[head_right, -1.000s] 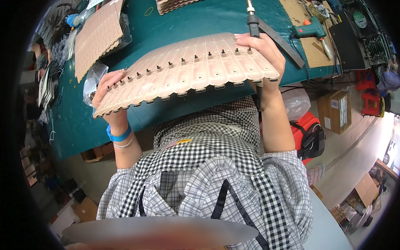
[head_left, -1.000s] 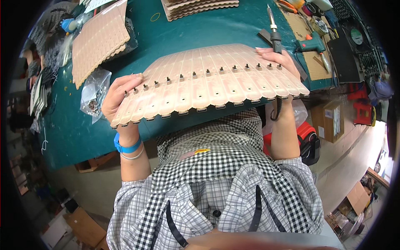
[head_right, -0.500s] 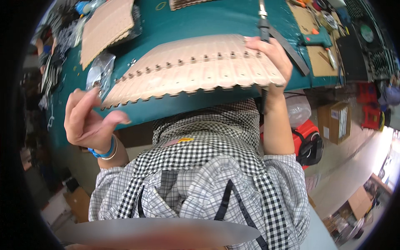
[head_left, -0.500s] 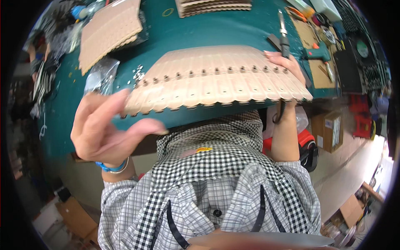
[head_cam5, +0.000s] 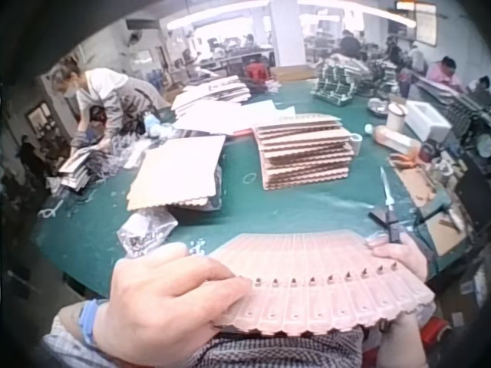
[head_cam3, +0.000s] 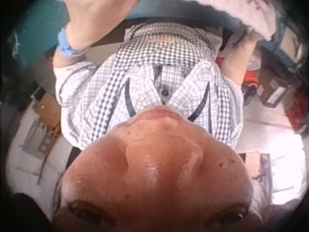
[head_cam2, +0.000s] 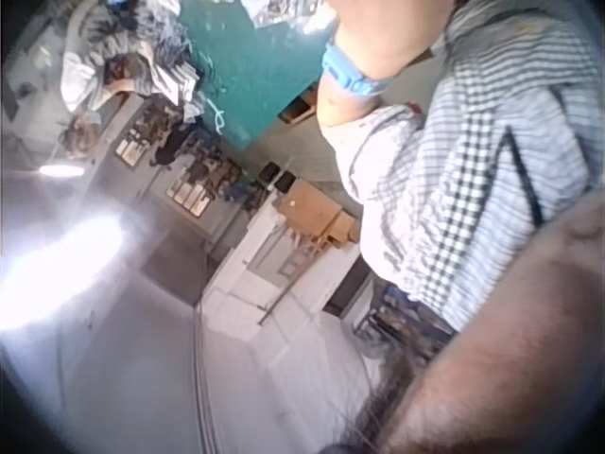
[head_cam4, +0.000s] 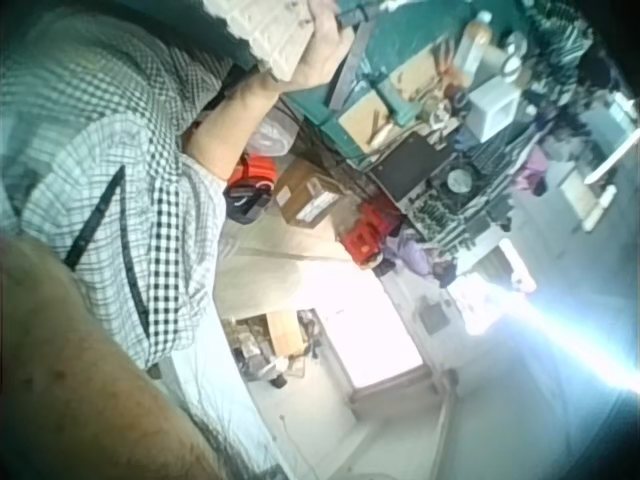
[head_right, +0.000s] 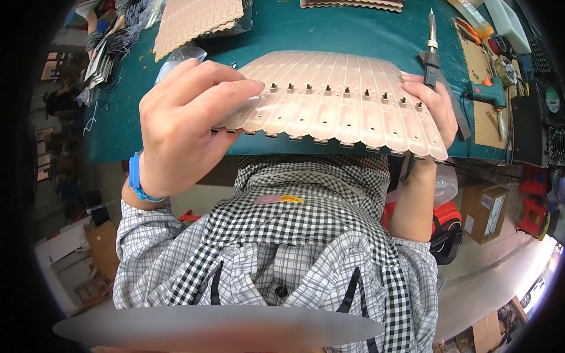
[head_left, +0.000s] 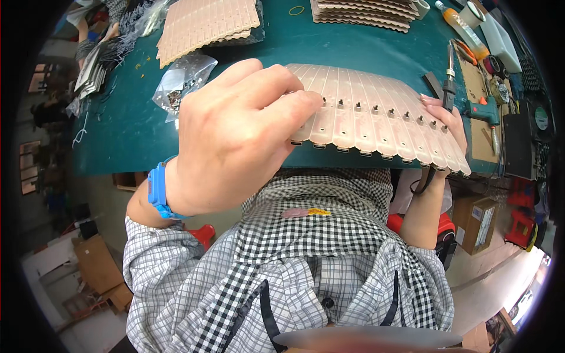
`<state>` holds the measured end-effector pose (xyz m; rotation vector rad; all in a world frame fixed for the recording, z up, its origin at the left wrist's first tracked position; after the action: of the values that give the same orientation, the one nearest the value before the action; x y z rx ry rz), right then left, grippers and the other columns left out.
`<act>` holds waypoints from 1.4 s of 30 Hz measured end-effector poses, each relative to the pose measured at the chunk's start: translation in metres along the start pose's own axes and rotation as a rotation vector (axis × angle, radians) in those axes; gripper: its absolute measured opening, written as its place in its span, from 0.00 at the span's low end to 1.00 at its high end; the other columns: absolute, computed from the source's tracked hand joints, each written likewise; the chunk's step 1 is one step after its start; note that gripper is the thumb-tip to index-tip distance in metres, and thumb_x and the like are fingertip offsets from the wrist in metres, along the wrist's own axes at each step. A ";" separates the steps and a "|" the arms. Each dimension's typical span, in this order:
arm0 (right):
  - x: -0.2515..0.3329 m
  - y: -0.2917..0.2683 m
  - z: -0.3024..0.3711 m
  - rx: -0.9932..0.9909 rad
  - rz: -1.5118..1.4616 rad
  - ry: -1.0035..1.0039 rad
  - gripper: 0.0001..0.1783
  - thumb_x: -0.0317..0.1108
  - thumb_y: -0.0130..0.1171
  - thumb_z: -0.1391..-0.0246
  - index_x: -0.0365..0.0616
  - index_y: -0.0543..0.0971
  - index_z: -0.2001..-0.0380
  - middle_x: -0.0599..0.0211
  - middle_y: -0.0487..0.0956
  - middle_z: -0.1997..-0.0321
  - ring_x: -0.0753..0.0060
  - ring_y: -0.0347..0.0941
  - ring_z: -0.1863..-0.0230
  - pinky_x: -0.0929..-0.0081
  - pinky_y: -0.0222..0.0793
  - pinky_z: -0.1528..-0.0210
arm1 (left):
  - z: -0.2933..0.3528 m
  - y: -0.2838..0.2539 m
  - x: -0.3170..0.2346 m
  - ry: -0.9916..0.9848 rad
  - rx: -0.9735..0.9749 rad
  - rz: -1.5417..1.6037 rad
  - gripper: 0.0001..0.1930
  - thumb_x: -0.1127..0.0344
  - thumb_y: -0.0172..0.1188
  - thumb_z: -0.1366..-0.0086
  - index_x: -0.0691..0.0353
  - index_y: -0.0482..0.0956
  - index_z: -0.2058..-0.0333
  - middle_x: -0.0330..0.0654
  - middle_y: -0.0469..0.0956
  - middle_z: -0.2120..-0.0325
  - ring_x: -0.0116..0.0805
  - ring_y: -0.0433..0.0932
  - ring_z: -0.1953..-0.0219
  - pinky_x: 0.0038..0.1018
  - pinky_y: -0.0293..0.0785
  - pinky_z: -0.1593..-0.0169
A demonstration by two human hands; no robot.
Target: The person assembles electronic components onto LED light strips by soldering them together with a soldering iron.
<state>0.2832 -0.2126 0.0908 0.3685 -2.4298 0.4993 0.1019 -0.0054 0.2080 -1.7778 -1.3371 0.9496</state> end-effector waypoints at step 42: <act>0.001 0.002 -0.031 -0.154 0.066 0.074 0.26 0.45 0.51 0.35 0.36 0.72 0.42 0.66 0.75 0.62 0.75 0.70 0.60 0.75 0.68 0.53 | 0.032 0.146 0.095 -0.977 0.734 1.355 0.15 0.71 0.68 0.43 0.73 0.80 0.59 0.46 0.84 0.65 0.30 0.84 0.65 0.27 0.80 0.58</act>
<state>0.2978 -0.1978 0.1133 0.2018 -2.3959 0.3440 0.1587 0.0592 0.0531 -1.4327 0.1711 2.7894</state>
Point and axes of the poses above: each hand's wrist, its own z-axis away from the middle knuckle, its own y-axis out of the palm, x = y × z, the point moved 6 cm from there along -z, towards the middle knuckle
